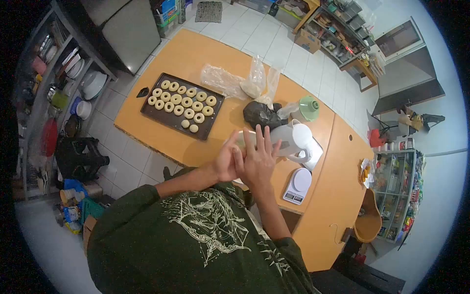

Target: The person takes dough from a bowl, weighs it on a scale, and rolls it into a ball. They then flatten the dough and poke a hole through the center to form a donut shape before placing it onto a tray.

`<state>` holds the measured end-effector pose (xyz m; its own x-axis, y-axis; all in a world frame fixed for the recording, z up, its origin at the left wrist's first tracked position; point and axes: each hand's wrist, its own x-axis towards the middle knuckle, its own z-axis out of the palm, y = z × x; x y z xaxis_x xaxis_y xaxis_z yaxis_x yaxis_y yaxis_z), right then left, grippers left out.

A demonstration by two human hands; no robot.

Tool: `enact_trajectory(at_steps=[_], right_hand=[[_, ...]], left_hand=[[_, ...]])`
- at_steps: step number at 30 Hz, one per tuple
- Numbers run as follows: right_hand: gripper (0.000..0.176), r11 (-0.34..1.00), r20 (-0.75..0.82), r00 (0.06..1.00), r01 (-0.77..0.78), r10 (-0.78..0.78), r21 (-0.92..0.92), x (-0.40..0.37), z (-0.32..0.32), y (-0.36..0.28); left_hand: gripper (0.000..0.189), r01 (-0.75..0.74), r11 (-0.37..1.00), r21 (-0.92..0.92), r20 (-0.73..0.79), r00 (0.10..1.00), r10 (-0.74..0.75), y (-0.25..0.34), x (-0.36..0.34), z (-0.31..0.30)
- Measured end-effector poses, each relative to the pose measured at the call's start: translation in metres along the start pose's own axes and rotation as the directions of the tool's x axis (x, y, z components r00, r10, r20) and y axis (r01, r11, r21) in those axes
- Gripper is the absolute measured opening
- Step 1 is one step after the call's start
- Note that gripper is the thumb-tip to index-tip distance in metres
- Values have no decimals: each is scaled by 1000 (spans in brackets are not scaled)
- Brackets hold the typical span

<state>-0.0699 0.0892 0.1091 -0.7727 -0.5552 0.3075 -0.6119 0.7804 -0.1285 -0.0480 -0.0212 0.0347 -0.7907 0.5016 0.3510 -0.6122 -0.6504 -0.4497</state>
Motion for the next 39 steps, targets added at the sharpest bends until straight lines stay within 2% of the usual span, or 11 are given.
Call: enact_trajectory(at_steps=[5,7,11,12,15,19,20,25,27,32,39], right_hand=[[52,960,132,977,129,-165,246,3,14,-18],[50,643,-50,995,92,-84,761,5,13,-12],[48,785,-156,987,70,34,615,23,-16,28],[48,789,-160,986,67,40,611,24,-11,29],[50,882,194,977,-169,90,440,-13,53,15],[52,937,61,986,130,-158,325,-19,23,-16],[52,923,95,993,33,-75,384,-22,30,-2],[58,881,199,980,-113,23,459,-13,33,-14],[57,910,98,984,100,-152,403,-13,24,-34],[57,970,79,985,-166,154,179,1,23,4],[54,931,33,999,20,-34,364,-11,27,-20]], left_hand=[[90,-98,766,635,-158,954,254,-3,5,25],[87,-75,506,859,-162,898,409,-1,8,30],[67,-64,783,619,-300,902,311,20,14,10],[70,-74,985,159,-14,997,77,35,9,-30],[79,-19,884,467,-124,988,87,8,13,-41],[96,-94,950,298,-100,987,129,26,-5,-36],[96,-80,892,445,-352,900,256,20,-8,-22],[95,95,850,518,-142,990,-24,-9,-14,-24],[96,59,840,539,-259,961,99,-6,-14,-10],[97,56,833,551,-543,782,307,-10,-4,20],[102,-8,807,590,-331,910,251,18,-11,-14]])
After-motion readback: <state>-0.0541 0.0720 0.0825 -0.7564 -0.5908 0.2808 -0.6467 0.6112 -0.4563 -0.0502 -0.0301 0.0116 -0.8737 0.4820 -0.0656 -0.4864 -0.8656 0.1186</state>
